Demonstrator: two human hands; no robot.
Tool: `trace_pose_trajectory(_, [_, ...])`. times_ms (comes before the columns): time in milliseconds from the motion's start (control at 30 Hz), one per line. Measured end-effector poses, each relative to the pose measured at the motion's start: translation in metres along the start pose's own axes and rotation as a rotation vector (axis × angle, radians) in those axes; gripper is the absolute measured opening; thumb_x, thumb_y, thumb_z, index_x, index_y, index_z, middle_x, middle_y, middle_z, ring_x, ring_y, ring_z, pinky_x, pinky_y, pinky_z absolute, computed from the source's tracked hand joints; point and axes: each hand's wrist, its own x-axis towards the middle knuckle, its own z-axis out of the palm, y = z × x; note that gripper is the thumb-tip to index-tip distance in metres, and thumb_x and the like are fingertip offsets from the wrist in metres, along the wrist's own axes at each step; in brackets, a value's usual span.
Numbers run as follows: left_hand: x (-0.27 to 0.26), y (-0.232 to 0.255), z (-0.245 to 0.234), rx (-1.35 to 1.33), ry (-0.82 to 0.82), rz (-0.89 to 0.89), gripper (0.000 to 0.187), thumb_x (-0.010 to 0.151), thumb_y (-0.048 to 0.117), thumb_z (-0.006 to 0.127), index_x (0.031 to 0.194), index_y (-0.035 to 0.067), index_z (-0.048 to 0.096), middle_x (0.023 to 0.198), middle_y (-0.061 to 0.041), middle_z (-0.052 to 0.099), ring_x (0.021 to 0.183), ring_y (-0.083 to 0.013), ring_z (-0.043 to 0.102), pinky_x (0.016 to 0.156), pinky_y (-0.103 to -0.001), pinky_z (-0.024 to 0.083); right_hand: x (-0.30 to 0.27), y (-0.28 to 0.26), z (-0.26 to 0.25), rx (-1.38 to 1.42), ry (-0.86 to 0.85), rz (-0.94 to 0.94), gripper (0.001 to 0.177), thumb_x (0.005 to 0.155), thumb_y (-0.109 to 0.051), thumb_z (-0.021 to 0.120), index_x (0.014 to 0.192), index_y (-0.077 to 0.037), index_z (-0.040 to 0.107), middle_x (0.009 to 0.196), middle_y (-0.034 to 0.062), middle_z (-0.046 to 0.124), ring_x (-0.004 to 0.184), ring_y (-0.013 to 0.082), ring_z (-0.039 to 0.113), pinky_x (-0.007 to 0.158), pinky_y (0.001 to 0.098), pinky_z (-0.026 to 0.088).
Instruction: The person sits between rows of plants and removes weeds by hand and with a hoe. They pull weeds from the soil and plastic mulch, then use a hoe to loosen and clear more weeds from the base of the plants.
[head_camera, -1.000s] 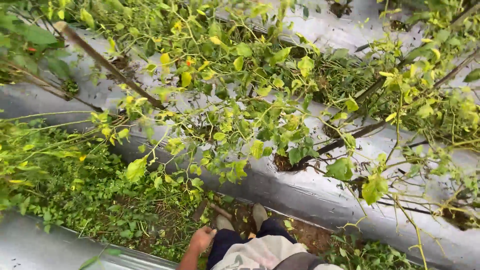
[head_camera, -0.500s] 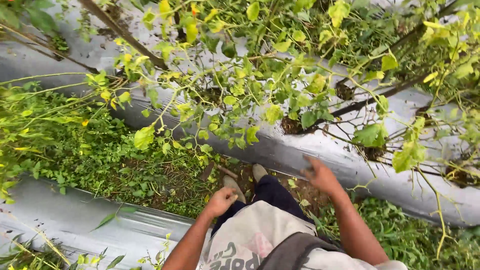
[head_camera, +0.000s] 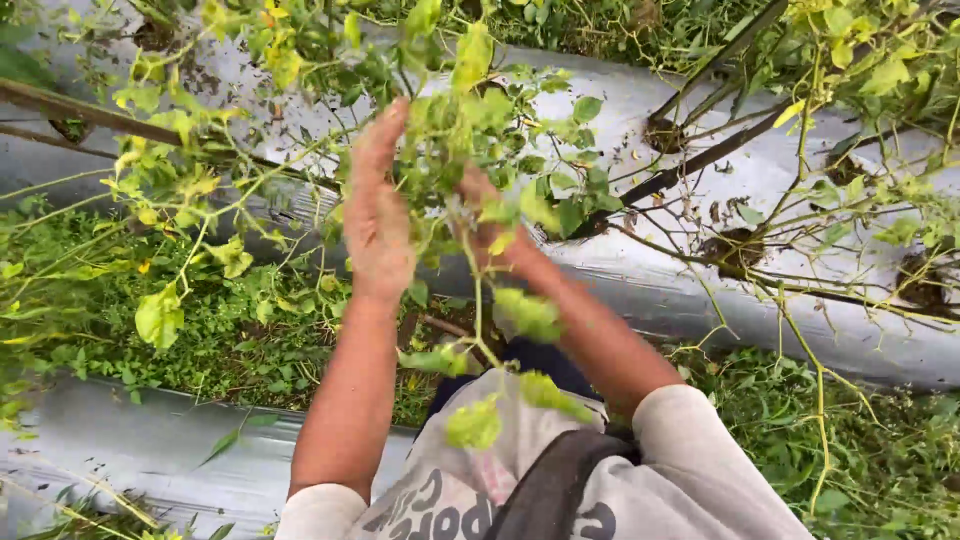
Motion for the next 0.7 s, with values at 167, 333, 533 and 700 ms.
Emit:
trace_pose_trajectory(167, [-0.027, -0.030, 0.013, 1.151, -0.606, -0.541, 0.094, 0.079, 0.060, 0.080, 0.158, 0.024, 0.042, 0.162, -0.019, 0.028, 0.146, -0.0598, 0.016, 0.099, -0.093, 0.006, -0.043, -0.021, -0.019, -1.724, 0.041, -0.422, 0.034, 0.090, 0.005, 0.053, 0.111, -0.007, 0.076, 0.113, 0.0143, 0.076, 0.106, 0.0292, 0.072, 0.104, 0.0455, 0.053])
trace_pose_trajectory(333, [-0.066, -0.028, -0.001, 1.402, -0.757, -0.751, 0.087, 0.071, 0.013, 0.083, 0.151, 0.028, 0.051, 0.168, -0.017, 0.024, 0.154, -0.0499, 0.011, 0.105, -0.087, -0.007, -0.101, -0.093, -0.006, -2.780, 0.451, -0.983, 0.033, 0.084, 0.009, 0.063, 0.104, -0.012, 0.079, 0.103, 0.0104, 0.076, 0.100, 0.0302, 0.073, 0.095, 0.0445, 0.057])
trace_pose_trajectory(533, [-0.102, -0.021, -0.035, 1.528, -0.696, -0.832, 0.087, 0.072, -0.013, 0.068, 0.149, 0.026, 0.054, 0.164, -0.020, 0.034, 0.154, -0.0447, 0.023, 0.108, -0.085, -0.006, -0.133, -0.197, 0.031, -2.970, 1.282, -1.005, 0.024, 0.091, -0.021, 0.079, 0.114, -0.015, 0.076, 0.097, 0.0088, 0.075, 0.095, 0.0305, 0.072, 0.088, 0.0470, 0.057])
trace_pose_trajectory(700, [-0.116, -0.024, -0.052, 1.546, -0.562, -0.795, 0.098, 0.078, -0.015, 0.062, 0.161, 0.030, 0.037, 0.164, -0.014, 0.037, 0.153, -0.0364, 0.031, 0.112, -0.079, -0.012, -0.109, -0.230, 0.018, -3.095, 1.581, -0.204, 0.034, 0.091, -0.033, 0.076, 0.120, -0.016, 0.077, 0.104, 0.0103, 0.077, 0.105, 0.0359, 0.072, 0.092, 0.0536, 0.056])
